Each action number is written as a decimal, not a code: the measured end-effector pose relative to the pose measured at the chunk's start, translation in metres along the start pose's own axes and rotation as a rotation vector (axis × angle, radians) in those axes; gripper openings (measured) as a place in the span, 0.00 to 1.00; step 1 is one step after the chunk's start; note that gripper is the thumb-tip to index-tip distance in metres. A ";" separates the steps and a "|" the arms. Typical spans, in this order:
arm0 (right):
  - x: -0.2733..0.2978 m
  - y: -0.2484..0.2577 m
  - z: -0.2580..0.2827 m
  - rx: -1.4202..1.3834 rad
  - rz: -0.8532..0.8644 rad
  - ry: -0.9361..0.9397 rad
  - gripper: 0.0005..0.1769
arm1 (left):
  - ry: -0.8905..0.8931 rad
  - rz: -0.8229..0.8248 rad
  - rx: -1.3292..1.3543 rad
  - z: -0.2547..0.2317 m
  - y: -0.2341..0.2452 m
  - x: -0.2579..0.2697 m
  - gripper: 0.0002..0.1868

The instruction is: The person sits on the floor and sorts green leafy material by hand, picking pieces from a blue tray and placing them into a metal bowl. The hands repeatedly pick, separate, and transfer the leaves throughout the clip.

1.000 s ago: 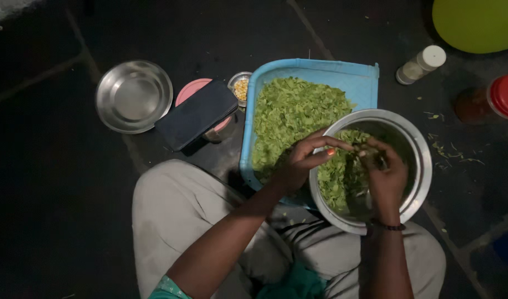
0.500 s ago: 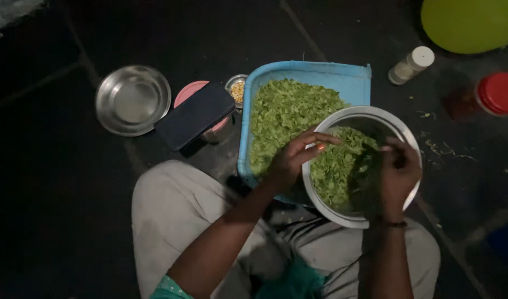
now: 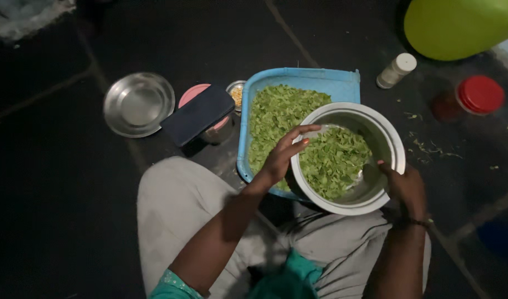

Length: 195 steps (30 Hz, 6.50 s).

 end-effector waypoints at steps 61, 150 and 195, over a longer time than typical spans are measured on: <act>0.045 -0.155 0.079 -0.017 -0.069 0.719 0.21 | 0.027 -0.300 -0.717 0.021 0.015 0.019 0.14; 0.077 -0.062 0.138 -0.282 -0.187 0.591 0.08 | 0.255 -0.353 0.695 0.104 0.036 -0.008 0.39; 0.045 -0.053 0.093 -0.288 -0.304 0.491 0.12 | 0.272 -0.369 0.625 0.113 0.041 -0.004 0.23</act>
Point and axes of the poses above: each hand's wrist, its own x-axis away from the middle knuckle, its own y-axis out of the back of the hand, z = x × y, the point moved 3 cm from there along -x, towards the middle knuckle, and after that the axes turned 15 degrees about x, right-handed, at the moved point
